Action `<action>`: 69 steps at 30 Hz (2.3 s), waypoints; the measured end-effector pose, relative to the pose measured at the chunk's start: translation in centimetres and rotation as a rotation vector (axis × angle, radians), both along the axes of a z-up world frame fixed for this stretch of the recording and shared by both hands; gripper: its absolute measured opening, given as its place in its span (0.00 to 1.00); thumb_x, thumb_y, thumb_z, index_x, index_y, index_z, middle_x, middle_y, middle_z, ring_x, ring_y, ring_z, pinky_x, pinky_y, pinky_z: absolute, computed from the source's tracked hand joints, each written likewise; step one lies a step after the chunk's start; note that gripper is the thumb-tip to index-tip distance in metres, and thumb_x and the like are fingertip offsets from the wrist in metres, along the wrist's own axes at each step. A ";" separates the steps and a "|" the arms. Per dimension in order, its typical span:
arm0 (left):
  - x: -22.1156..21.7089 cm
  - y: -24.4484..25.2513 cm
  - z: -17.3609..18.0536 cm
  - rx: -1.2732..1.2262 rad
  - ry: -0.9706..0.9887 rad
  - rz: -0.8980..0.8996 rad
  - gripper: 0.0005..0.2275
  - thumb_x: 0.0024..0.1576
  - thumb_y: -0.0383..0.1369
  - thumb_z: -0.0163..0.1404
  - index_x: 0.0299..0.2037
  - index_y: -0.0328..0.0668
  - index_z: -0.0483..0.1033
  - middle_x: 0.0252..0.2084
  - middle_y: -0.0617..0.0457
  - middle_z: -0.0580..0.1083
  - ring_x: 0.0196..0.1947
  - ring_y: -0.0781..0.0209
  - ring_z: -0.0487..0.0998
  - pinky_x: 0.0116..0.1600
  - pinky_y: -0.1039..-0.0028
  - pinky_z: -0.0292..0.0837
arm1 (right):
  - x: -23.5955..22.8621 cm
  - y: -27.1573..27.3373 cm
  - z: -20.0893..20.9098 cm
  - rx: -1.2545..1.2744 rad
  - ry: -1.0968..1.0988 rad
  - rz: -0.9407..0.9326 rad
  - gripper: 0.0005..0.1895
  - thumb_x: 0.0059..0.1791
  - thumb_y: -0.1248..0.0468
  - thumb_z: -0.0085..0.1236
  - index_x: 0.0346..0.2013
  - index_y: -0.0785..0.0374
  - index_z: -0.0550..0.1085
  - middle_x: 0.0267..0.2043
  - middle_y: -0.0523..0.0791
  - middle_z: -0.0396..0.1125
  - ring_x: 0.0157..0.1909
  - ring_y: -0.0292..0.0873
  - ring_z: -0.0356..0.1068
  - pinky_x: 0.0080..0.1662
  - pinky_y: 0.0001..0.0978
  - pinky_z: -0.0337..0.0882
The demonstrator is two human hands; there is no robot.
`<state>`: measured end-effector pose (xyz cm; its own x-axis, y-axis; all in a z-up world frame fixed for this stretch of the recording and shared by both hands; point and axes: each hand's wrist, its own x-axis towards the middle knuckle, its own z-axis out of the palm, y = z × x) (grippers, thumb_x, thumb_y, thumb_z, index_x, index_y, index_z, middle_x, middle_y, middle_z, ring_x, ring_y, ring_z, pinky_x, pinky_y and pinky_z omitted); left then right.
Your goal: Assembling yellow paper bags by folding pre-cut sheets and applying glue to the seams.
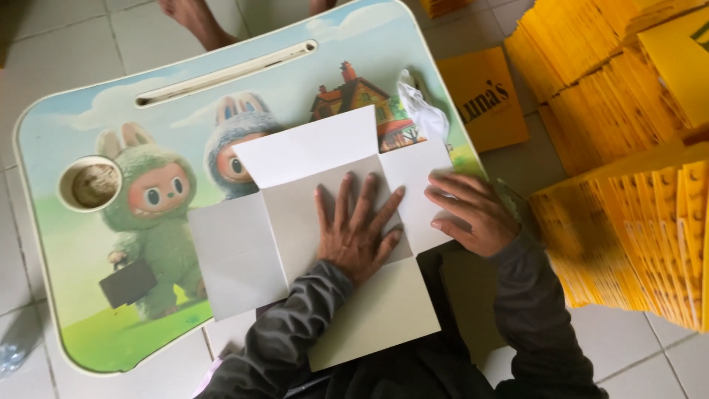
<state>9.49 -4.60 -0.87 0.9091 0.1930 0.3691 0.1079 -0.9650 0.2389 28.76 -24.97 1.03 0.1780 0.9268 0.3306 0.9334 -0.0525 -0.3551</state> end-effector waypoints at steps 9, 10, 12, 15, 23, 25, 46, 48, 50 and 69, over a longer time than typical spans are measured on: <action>0.9 -0.4 1.1 -0.066 0.108 -0.005 0.28 0.61 0.60 0.31 0.72 0.75 0.57 0.72 0.44 0.56 0.73 0.29 0.48 0.66 0.25 0.28 | 3.6 -17.2 -8.6 0.395 0.168 -1.035 0.16 0.54 0.72 0.58 0.54 0.56 0.82 0.42 0.42 0.75 0.41 0.44 0.76 0.41 0.32 0.77; 0.9 -0.5 1.2 -0.067 0.106 -0.021 0.28 0.61 0.60 0.31 0.72 0.75 0.57 0.72 0.44 0.56 0.73 0.29 0.48 0.66 0.25 0.28 | 4.8 -19.1 -12.6 0.396 0.162 -1.049 0.16 0.54 0.72 0.58 0.54 0.56 0.82 0.42 0.42 0.75 0.41 0.44 0.76 0.41 0.32 0.77; 0.8 -0.5 1.6 -0.064 0.155 -0.002 0.28 0.61 0.61 0.30 0.73 0.76 0.55 0.71 0.43 0.57 0.73 0.29 0.48 0.66 0.25 0.27 | 7.2 -22.7 -20.8 0.123 0.323 -0.970 0.11 0.56 0.74 0.52 0.52 0.65 0.75 0.38 0.55 0.73 0.42 0.59 0.75 0.44 0.52 0.76; 0.7 -0.6 1.9 -0.059 0.207 0.009 0.28 0.61 0.61 0.28 0.73 0.78 0.53 0.72 0.43 0.56 0.73 0.29 0.46 0.66 0.26 0.26 | 4.6 -21.1 -19.4 -0.111 0.434 -0.960 0.11 0.56 0.72 0.50 0.52 0.63 0.76 0.45 0.54 0.75 0.52 0.62 0.73 0.54 0.59 0.73; 0.9 -0.9 2.3 -0.085 0.255 0.029 0.28 0.61 0.62 0.26 0.73 0.79 0.52 0.72 0.42 0.56 0.74 0.29 0.46 0.66 0.25 0.28 | -2.6 -20.1 -18.9 -0.355 0.459 -1.023 0.14 0.52 0.58 0.61 0.50 0.60 0.75 0.43 0.50 0.72 0.48 0.56 0.73 0.51 0.50 0.74; 0.6 -1.0 2.4 -0.085 0.263 0.028 0.28 0.61 0.61 0.27 0.73 0.80 0.51 0.72 0.42 0.55 0.74 0.29 0.45 0.66 0.25 0.28 | -3.6 -20.1 -19.3 -0.310 0.384 -1.062 0.11 0.53 0.59 0.59 0.47 0.59 0.76 0.41 0.48 0.71 0.47 0.54 0.73 0.50 0.48 0.74; 0.9 -0.9 2.2 -0.060 0.252 0.040 0.28 0.62 0.60 0.29 0.74 0.80 0.50 0.72 0.44 0.55 0.74 0.32 0.46 0.66 0.26 0.29 | 3.2 -13.1 -17.6 -0.127 0.236 -0.769 0.03 0.53 0.69 0.59 0.42 0.62 0.78 0.34 0.51 0.72 0.39 0.54 0.74 0.47 0.49 0.75; 0.9 -0.9 2.3 -0.074 0.252 0.039 0.28 0.62 0.61 0.28 0.74 0.80 0.50 0.72 0.44 0.55 0.74 0.31 0.46 0.66 0.26 0.29 | 3.9 -13.2 -19.7 -0.111 0.220 -0.756 0.03 0.51 0.68 0.62 0.39 0.59 0.77 0.31 0.47 0.70 0.36 0.50 0.72 0.43 0.44 0.74; 0.9 -0.9 2.2 -0.071 0.246 0.038 0.28 0.62 0.61 0.28 0.74 0.80 0.50 0.72 0.45 0.55 0.74 0.32 0.46 0.66 0.26 0.29 | 4.4 -14.1 -20.8 -0.106 0.268 -0.753 0.04 0.51 0.66 0.62 0.40 0.58 0.78 0.33 0.46 0.71 0.37 0.48 0.73 0.45 0.43 0.75; 0.6 -0.7 1.4 -0.092 0.185 0.027 0.28 0.61 0.61 0.31 0.73 0.76 0.54 0.72 0.44 0.55 0.74 0.31 0.45 0.65 0.24 0.27 | 1.1 -18.7 -17.5 0.238 0.919 -0.999 0.15 0.53 0.56 0.68 0.48 0.61 0.80 0.41 0.49 0.75 0.45 0.44 0.75 0.50 0.42 0.74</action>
